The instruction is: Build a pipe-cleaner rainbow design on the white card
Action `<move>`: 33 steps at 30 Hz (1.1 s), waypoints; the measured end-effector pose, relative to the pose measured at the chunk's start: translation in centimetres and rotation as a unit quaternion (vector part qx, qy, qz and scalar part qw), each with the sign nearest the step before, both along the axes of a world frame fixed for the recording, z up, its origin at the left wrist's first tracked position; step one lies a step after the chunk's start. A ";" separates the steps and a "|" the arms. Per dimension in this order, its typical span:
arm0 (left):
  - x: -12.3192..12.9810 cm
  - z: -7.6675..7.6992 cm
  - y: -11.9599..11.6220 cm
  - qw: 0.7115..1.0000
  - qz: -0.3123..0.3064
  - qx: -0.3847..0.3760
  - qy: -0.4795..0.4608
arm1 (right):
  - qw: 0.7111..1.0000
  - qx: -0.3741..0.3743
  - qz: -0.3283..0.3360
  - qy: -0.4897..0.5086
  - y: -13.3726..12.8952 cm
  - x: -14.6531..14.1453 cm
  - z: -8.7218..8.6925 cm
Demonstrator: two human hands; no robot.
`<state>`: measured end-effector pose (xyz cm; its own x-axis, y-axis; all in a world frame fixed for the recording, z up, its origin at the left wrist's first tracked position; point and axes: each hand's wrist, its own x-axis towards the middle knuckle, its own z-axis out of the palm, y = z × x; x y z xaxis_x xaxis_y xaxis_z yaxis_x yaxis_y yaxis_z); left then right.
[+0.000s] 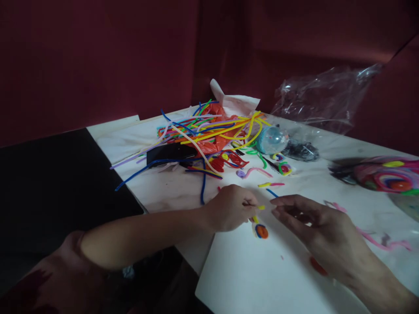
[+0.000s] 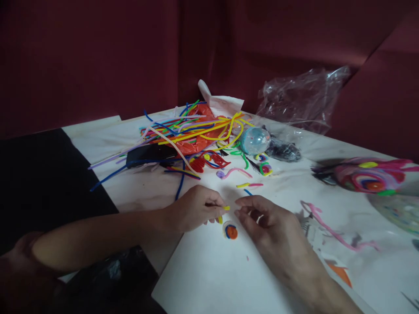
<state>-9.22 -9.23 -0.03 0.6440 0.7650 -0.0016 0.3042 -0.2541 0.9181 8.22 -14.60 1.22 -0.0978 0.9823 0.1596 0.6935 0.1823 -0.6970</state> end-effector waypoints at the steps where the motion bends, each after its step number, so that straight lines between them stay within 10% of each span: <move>1: 0.0 0.0 -0.1 1.000 0.002 0.001 0.000 | 0.999 0.026 0.016 -0.033 0.0 -0.1 0.1; 8: -0.4 0.3 -1.4 1.000 -0.006 0.016 0.009 | 0.956 0.198 0.109 -0.189 -0.7 -1.8 0.1; 25: -0.4 -0.5 -1.6 0.997 0.008 0.055 0.044 | 0.986 0.005 0.112 -0.123 1.5 0.2 -1.2; 33: -0.9 -1.3 -1.1 0.974 -0.040 0.196 0.107 | 0.971 -0.005 0.158 -0.178 2.4 0.1 -1.7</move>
<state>-10.13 -10.30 -1.36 0.7184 0.6817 0.1387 0.4435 -0.6024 0.6637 8.32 -12.18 -0.48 -0.4412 0.8959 0.0518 0.8014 0.4193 -0.4265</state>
